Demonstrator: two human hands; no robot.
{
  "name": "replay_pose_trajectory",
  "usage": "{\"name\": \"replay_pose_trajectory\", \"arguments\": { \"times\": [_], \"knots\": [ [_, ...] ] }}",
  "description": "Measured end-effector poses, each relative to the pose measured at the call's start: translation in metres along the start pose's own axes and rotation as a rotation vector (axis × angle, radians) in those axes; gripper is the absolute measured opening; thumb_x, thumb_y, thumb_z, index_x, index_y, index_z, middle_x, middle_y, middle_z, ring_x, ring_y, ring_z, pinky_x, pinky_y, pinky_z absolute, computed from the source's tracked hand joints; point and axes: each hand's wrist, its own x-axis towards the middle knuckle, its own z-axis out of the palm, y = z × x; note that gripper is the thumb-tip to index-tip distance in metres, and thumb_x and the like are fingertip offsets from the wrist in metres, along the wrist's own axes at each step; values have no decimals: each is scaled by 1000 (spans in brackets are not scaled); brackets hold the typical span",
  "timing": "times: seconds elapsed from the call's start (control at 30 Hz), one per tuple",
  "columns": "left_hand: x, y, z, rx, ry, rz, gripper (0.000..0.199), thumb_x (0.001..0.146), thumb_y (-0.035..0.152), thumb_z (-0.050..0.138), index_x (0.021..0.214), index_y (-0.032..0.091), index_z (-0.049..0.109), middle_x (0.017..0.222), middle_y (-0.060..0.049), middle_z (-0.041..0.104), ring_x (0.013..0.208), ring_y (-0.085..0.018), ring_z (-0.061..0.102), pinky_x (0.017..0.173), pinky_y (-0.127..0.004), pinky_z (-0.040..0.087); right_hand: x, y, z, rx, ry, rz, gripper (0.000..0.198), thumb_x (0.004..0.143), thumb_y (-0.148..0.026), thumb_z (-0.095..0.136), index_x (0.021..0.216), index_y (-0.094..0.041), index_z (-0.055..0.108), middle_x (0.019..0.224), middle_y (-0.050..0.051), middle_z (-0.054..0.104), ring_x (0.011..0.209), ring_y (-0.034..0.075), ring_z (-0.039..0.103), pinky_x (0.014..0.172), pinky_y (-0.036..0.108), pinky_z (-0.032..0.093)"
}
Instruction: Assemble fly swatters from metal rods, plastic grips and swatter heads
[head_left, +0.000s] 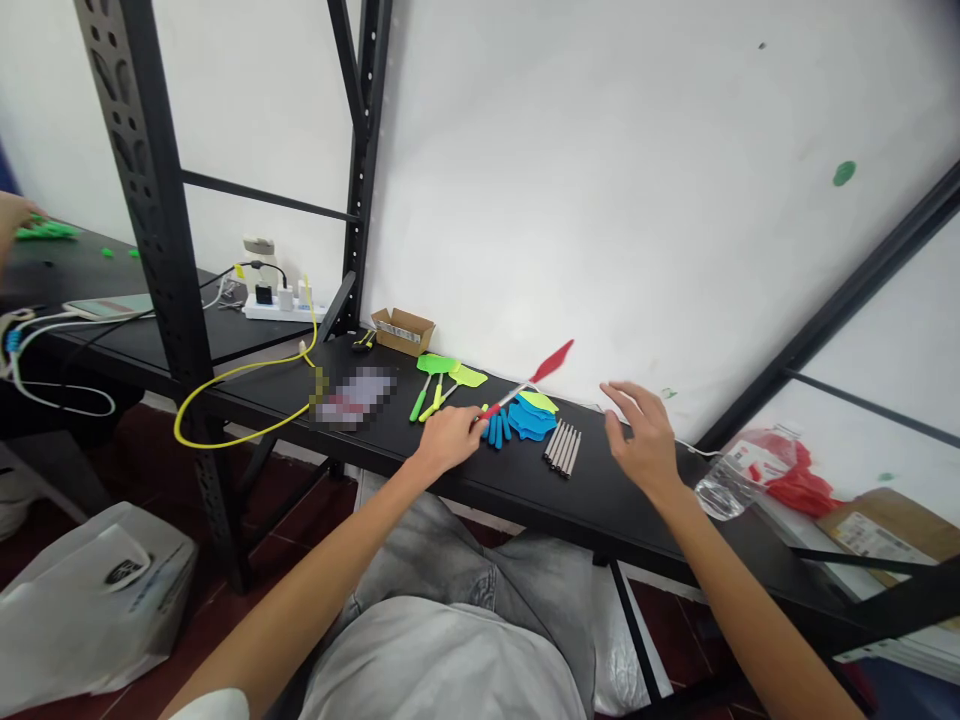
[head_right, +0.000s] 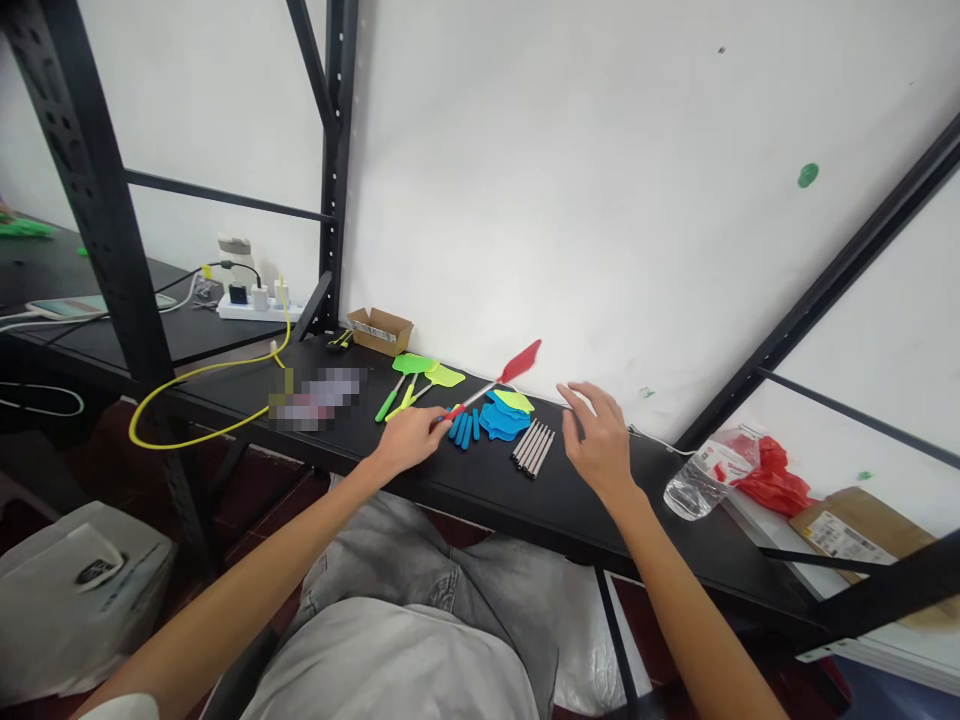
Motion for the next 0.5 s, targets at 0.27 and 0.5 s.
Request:
{"name": "replay_pose_trajectory", "arguments": {
  "times": [0.27,0.5],
  "knots": [
    [6,-39,-19,314,86,-320,38,95,34,38,100,16,71,94,-17,70,91,-32,67,76,-37,45,-98,19,34,125,-211,219,24,94,-25,47,103,-28,68,110,8,68,100,28,64,87,44,50],
    [4,-32,-13,391,258,-179,32,91,33,48,106,16,71,107,-16,64,104,-33,58,85,-41,42,-80,13,47,81,-515,521,32,94,-40,45,96,-25,73,100,6,72,87,23,67,77,33,48]
  ]
}}
